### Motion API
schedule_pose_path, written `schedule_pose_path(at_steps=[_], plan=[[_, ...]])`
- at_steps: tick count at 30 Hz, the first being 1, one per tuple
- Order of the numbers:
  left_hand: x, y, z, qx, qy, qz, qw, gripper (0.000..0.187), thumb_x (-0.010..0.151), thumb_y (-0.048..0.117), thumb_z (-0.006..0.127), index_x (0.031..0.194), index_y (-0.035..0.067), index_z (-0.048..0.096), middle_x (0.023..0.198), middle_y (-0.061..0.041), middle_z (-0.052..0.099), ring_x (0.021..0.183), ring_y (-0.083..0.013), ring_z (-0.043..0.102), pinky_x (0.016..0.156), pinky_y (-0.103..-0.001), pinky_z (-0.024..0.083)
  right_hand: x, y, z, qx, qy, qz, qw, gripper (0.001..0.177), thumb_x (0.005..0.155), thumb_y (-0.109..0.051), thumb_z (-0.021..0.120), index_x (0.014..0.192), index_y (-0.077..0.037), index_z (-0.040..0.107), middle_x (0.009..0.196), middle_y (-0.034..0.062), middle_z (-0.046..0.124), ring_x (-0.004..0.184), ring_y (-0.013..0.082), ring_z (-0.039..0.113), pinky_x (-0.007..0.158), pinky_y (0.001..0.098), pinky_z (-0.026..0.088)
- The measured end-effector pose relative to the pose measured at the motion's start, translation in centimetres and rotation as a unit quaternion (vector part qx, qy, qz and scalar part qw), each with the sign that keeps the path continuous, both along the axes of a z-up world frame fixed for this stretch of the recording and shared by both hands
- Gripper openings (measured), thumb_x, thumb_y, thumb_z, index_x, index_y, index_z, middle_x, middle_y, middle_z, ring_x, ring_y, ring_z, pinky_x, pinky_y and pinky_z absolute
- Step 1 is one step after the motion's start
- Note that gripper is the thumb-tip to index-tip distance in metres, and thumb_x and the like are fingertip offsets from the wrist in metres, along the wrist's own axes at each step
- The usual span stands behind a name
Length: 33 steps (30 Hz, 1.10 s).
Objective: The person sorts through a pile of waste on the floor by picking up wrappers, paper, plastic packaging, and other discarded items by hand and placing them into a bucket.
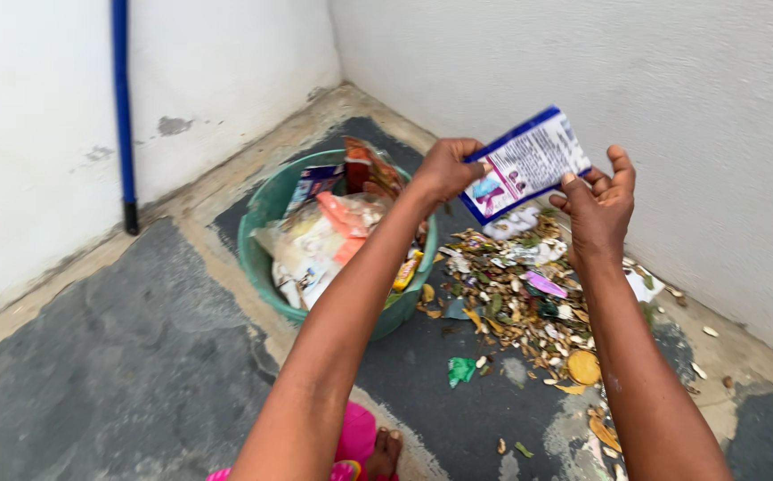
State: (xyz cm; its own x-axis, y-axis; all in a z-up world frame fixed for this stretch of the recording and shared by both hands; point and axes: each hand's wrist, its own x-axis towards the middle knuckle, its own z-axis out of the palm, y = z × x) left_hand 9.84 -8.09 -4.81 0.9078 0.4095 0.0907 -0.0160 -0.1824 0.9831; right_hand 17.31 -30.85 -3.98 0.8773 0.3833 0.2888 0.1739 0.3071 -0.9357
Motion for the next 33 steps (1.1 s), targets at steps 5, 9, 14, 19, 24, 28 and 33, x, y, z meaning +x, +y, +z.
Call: schedule_pose_path(at_steps=[5, 9, 14, 19, 24, 28, 33], plan=[[-7.4, 4.2, 1.5, -0.061, 0.002, 0.049, 0.997, 0.014, 0.09, 0.009, 0.073, 0.103, 0.004, 0.077, 0.087, -0.004, 0.078, 0.072, -0.008, 0.069, 0.067, -0.028, 0.056, -4.7, 4.3, 0.9, 0.011, -0.074, 0.034, 0.997, 0.05, 0.102, 0.005, 0.059, 0.143, -0.004, 0.031, 0.12, 0.0119, 0.065, 0.099, 0.0147, 0.072, 0.08, 0.0248, 0.06], [-12.3, 7.9, 0.4, -0.174, 0.075, 0.04, 0.981, 0.019, 0.089, 0.011, 0.072, 0.107, 0.005, 0.073, 0.089, -0.004, 0.076, 0.074, -0.0135, 0.071, 0.068, -0.035, 0.059, -7.8, 7.9, 0.2, -0.005, -0.155, 0.053, 0.986, 0.03, 0.104, 0.007, 0.06, 0.125, -0.006, 0.042, 0.111, 0.0104, 0.061, 0.098, 0.014, 0.071, 0.082, 0.0249, 0.062], [-15.4, 11.7, -2.4, -0.208, 0.02, -0.004, 0.978, 0.021, 0.086, 0.01, 0.076, 0.107, 0.006, 0.076, 0.096, -0.004, 0.079, 0.082, -0.0127, 0.074, 0.08, -0.033, 0.061, -11.2, 11.6, -0.2, -0.09, -0.194, 0.045, 0.976, 0.007, 0.106, 0.001, 0.062, 0.108, -0.003, 0.058, 0.097, 0.0076, 0.066, 0.081, 0.0084, 0.064, 0.069, 0.0229, 0.056], [-18.3, 13.8, -4.7, -0.227, 0.093, 0.054, 0.968, 0.024, 0.08, 0.014, 0.077, 0.104, 0.01, 0.075, 0.093, -0.003, 0.079, 0.081, -0.014, 0.075, 0.078, -0.039, 0.063, -14.7, 13.9, -0.7, -0.14, -0.314, 0.041, 0.938, 0.019, 0.1, 0.001, 0.063, 0.117, 0.001, 0.071, 0.1, 0.0047, 0.068, 0.075, 0.0069, 0.06, 0.062, 0.0229, 0.052], [-18.6, 16.7, -10.3, -0.205, 0.155, 0.119, 0.959, 0.024, 0.076, 0.016, 0.083, 0.098, 0.009, 0.075, 0.088, -0.004, 0.078, 0.078, -0.0163, 0.073, 0.076, -0.043, 0.062, -16.9, 15.3, -2.8, -0.202, -0.313, 0.093, 0.923, 0.032, 0.097, 0.002, 0.061, 0.129, 0.002, 0.068, 0.1, 0.0078, 0.065, 0.067, 0.0103, 0.059, 0.053, 0.0279, 0.048], [-17.1, 19.2, -15.8, -0.08, 0.108, 0.125, 0.983, 0.024, 0.077, 0.016, 0.089, 0.095, 0.003, 0.079, 0.086, -0.003, 0.078, 0.073, -0.0108, 0.066, 0.069, -0.033, 0.055, -16.6, 16.1, -5.2, -0.198, -0.356, 0.086, 0.909, 0.029, 0.097, 0.003, 0.063, 0.126, 0.003, 0.071, 0.092, 0.0091, 0.065, 0.07, 0.011, 0.061, 0.058, 0.0302, 0.048], [-18.0, 18.7, -14.8, -0.052, 0.207, 0.146, 0.966, 0.024, 0.079, 0.019, 0.087, 0.098, 0.007, 0.077, 0.078, -0.006, 0.069, 0.059, -0.0126, 0.056, 0.047, -0.031, 0.038, -15.4, 17.1, -7.3, -0.275, -0.252, 0.102, 0.922, 0.023, 0.098, -0.001, 0.063, 0.117, 0.0, 0.075, 0.089, 0.0072, 0.069, 0.063, 0.0124, 0.059, 0.052, 0.0317, 0.048]])
